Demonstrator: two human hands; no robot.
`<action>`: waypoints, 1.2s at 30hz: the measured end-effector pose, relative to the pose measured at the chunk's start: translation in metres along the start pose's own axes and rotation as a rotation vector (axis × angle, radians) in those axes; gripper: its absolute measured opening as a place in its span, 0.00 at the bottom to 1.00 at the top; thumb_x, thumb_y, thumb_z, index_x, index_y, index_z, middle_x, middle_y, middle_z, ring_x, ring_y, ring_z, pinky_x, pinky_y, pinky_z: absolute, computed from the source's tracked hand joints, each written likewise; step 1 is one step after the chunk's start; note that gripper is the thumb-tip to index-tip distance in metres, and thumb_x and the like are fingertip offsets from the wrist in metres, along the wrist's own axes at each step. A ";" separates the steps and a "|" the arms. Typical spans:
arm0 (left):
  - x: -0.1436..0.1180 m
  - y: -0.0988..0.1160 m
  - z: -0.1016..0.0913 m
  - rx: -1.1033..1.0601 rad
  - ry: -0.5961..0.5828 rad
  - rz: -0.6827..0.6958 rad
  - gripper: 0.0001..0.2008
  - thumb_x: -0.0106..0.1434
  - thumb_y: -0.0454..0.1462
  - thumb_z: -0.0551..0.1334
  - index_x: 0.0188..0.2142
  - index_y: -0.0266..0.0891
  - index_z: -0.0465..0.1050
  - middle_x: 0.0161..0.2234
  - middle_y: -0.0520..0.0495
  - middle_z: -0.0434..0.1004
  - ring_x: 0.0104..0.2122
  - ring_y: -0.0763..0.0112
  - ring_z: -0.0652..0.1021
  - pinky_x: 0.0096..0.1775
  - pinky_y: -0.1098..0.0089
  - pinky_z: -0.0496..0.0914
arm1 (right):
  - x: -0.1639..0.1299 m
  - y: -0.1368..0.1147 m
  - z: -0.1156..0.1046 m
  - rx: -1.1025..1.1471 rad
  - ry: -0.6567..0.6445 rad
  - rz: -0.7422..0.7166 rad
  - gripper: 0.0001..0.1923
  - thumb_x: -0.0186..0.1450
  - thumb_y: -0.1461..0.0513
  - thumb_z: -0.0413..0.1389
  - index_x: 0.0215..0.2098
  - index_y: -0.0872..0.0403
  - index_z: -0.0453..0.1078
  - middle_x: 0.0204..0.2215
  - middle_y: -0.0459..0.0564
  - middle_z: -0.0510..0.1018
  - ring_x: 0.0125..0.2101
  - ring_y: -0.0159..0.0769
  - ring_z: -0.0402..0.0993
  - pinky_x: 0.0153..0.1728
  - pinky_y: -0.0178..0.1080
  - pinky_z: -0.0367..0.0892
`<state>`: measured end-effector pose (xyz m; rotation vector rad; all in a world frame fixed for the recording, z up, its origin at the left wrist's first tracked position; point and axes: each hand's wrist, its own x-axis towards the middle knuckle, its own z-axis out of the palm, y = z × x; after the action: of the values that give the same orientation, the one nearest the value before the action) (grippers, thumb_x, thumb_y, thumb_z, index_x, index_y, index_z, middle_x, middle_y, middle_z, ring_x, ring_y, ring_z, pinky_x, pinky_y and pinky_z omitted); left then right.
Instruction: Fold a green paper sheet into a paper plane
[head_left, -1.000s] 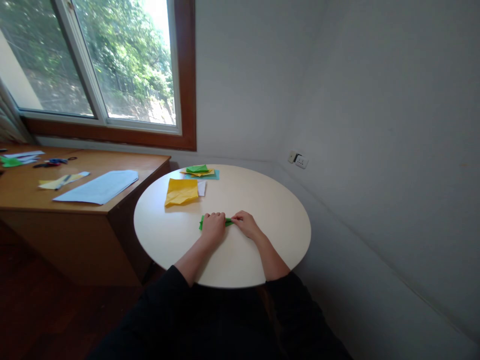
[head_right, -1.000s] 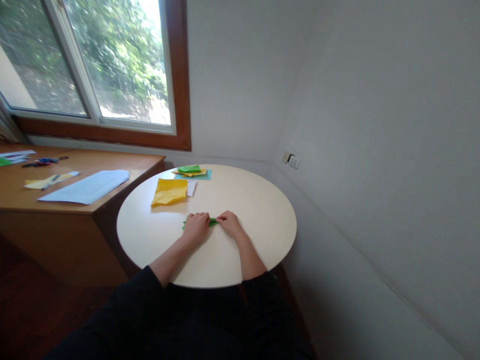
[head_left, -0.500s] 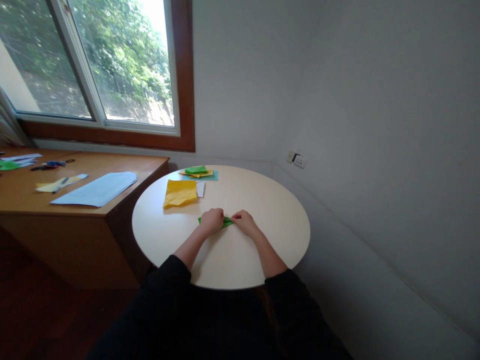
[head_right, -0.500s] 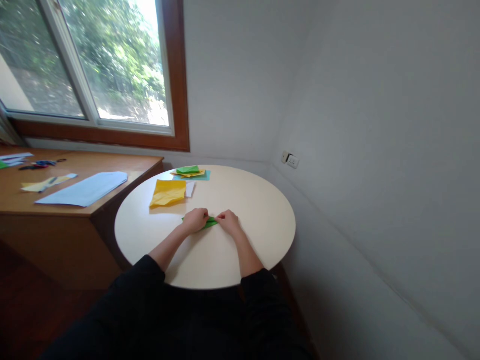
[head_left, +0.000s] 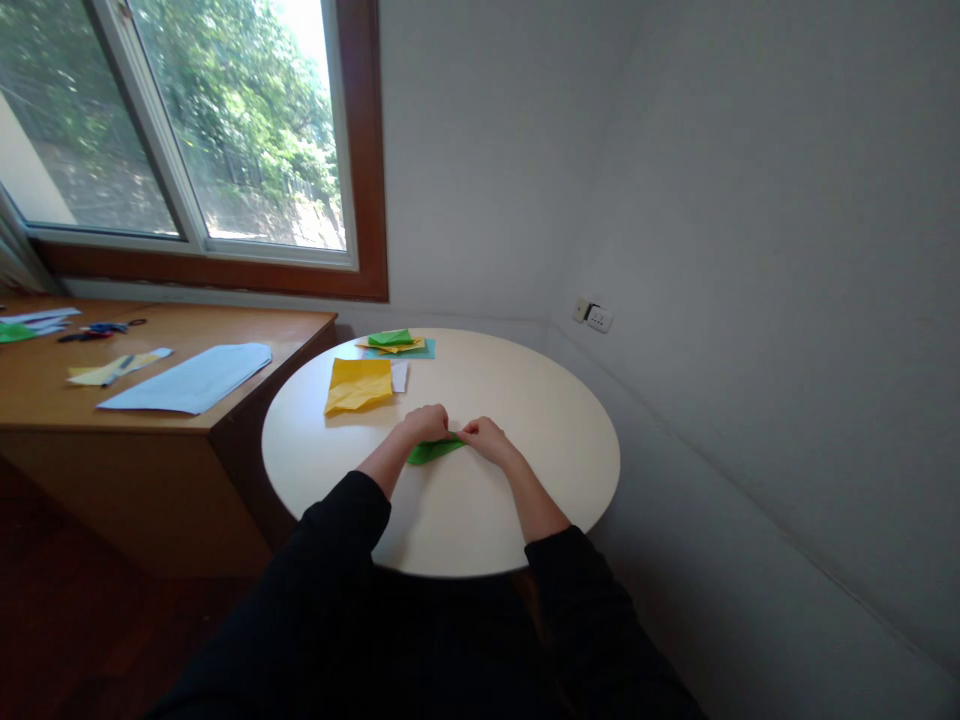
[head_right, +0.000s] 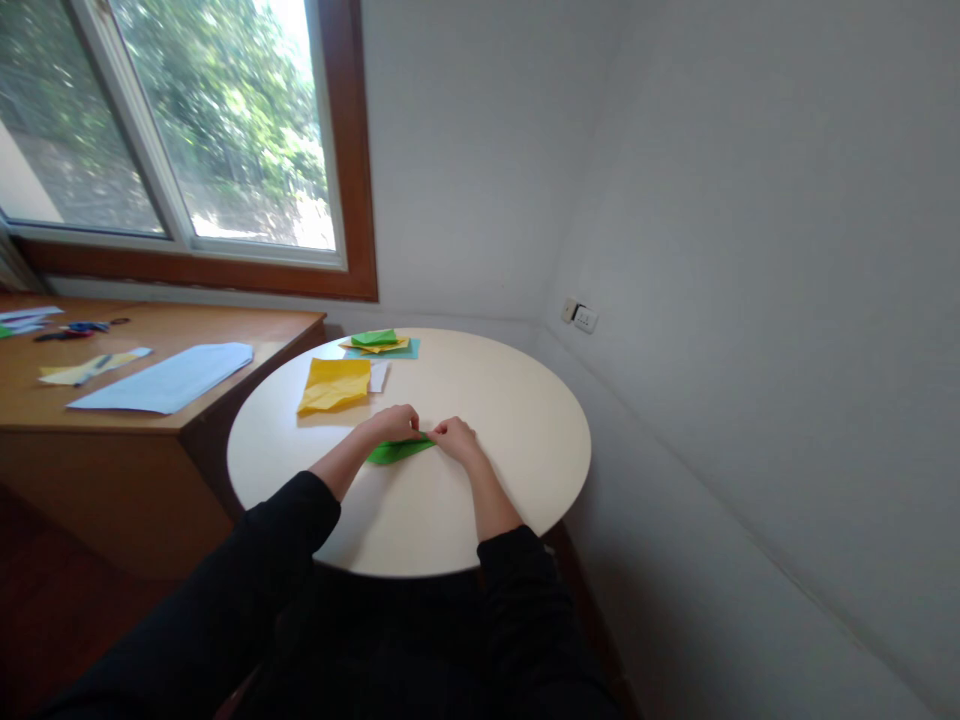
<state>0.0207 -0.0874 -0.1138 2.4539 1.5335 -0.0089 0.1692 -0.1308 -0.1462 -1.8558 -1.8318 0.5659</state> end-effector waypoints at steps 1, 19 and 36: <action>0.002 0.000 0.000 0.004 -0.006 -0.004 0.16 0.51 0.47 0.62 0.35 0.40 0.76 0.38 0.43 0.78 0.36 0.61 0.77 0.36 0.70 0.68 | 0.001 0.000 0.001 -0.003 0.001 0.001 0.13 0.57 0.54 0.55 0.26 0.54 0.75 0.21 0.44 0.75 0.28 0.32 0.69 0.31 0.32 0.57; 0.007 -0.002 0.004 0.019 -0.037 -0.020 0.18 0.50 0.47 0.63 0.38 0.41 0.74 0.40 0.43 0.77 0.36 0.61 0.77 0.34 0.70 0.69 | 0.003 0.000 0.004 -0.021 0.015 0.039 0.11 0.54 0.54 0.58 0.25 0.53 0.74 0.22 0.44 0.76 0.28 0.33 0.70 0.30 0.33 0.58; -0.034 0.014 0.026 0.162 0.275 0.229 0.16 0.62 0.32 0.49 0.38 0.39 0.76 0.50 0.40 0.67 0.53 0.57 0.63 0.54 0.58 0.51 | -0.001 -0.005 0.000 -0.058 0.043 0.018 0.08 0.54 0.56 0.58 0.30 0.52 0.73 0.30 0.45 0.76 0.32 0.33 0.70 0.34 0.34 0.58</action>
<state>0.0212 -0.1284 -0.1315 2.8457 1.3875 0.2663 0.1651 -0.1314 -0.1436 -1.9093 -1.8238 0.4804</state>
